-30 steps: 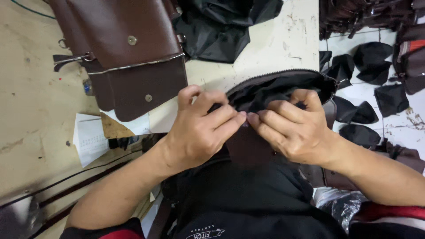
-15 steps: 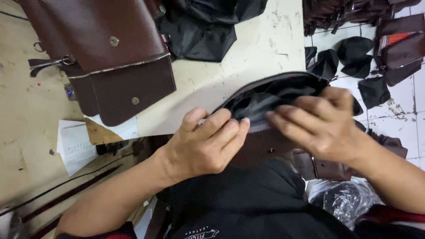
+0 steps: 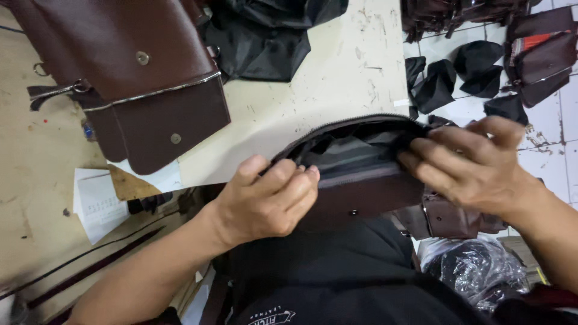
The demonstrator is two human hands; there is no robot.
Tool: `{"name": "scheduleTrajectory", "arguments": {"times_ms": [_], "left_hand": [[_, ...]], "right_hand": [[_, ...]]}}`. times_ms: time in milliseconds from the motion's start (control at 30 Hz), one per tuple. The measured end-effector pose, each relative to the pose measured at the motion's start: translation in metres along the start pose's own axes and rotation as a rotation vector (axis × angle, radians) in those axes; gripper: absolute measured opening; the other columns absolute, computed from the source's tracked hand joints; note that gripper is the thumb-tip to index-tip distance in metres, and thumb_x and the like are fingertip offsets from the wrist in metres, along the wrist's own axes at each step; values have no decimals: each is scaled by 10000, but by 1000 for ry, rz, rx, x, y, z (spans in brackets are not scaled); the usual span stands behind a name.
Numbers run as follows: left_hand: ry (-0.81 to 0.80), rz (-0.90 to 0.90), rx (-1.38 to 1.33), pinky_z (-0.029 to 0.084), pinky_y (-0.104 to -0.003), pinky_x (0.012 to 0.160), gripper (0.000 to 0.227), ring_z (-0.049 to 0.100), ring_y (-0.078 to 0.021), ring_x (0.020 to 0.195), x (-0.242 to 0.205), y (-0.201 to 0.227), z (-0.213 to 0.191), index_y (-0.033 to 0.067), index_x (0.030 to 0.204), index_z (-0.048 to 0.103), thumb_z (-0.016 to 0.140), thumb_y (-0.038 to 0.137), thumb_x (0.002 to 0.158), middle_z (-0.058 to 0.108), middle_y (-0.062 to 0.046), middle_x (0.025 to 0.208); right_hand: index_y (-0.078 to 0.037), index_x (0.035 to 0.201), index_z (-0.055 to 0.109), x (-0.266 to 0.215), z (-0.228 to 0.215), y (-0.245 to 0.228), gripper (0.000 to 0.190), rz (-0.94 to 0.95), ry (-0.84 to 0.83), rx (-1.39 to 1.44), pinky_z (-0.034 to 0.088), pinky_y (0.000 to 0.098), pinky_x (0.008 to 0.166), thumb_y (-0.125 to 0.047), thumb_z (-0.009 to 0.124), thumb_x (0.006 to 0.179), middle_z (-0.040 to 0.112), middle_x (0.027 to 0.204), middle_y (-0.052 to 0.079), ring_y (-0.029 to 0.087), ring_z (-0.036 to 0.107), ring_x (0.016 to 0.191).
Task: The person aligns and secures a zipper onto the edge of a brown leather bag using both hands. They repeatedly open and close the zipper to check its fit and function, adjusting the bag's position as needed.
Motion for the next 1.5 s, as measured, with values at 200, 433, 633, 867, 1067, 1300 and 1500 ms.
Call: {"name": "scheduleTrajectory", "arguments": {"times_ms": [200,433,633,867,1067,1300,1500], "left_hand": [[-73,-61,-82,341,-356,814,90,586,-190,883,-2,-7,-3,141,932,735,724,77,994,602,39,853],[13,-94,-184,474,-367,913,168,703,-263,1027,8,-23,9,138,1056,698,609,-1,1028,701,-73,933],[26,-80,-191,455,-380,793,139,687,-261,821,2,-42,21,70,1038,684,657,-57,988,676,-141,953],[-15,-97,-278,511,-398,810,139,711,-294,923,-19,-70,52,23,1070,685,724,-66,970,716,-169,1085],[-107,-189,-441,509,-416,862,220,698,-295,1000,-32,-87,73,-5,1082,711,726,-123,897,700,-150,1143],[-115,-358,-525,541,-382,843,92,672,-283,920,-44,-100,94,36,1012,711,680,-40,972,678,-97,1198],[-150,-373,-591,545,-417,843,143,687,-311,926,-57,-105,114,24,1081,730,630,-15,987,671,-100,1167]], "right_hand": [[-177,931,715,20,-12,3,136,101,-4,81,285,420,834,-100,794,1010,740,919,5,251,623,912],[-196,1219,706,57,4,16,243,-44,83,163,365,347,794,-41,617,1053,780,986,44,191,735,907],[-142,1344,630,66,22,30,265,-59,70,189,346,373,793,-104,665,1084,742,1038,72,201,670,842],[-139,1402,659,78,39,47,336,8,-122,214,340,381,794,-56,496,1120,712,1144,100,229,634,881],[-147,1393,677,81,53,52,337,49,-208,223,331,384,801,-58,523,1106,697,1163,85,234,599,847],[-159,1394,688,76,78,62,386,74,-246,269,317,398,778,-1,536,1076,710,1173,86,263,611,854],[-124,1371,707,77,87,62,407,120,-312,370,311,381,796,47,556,1034,697,1149,72,257,615,868]]}}
Point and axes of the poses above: each hand's wrist, its own x-axis towards the middle knuckle, its own z-axis out of the palm, y = z × x, the point moved 2 cm from there along x, towards the middle knuckle
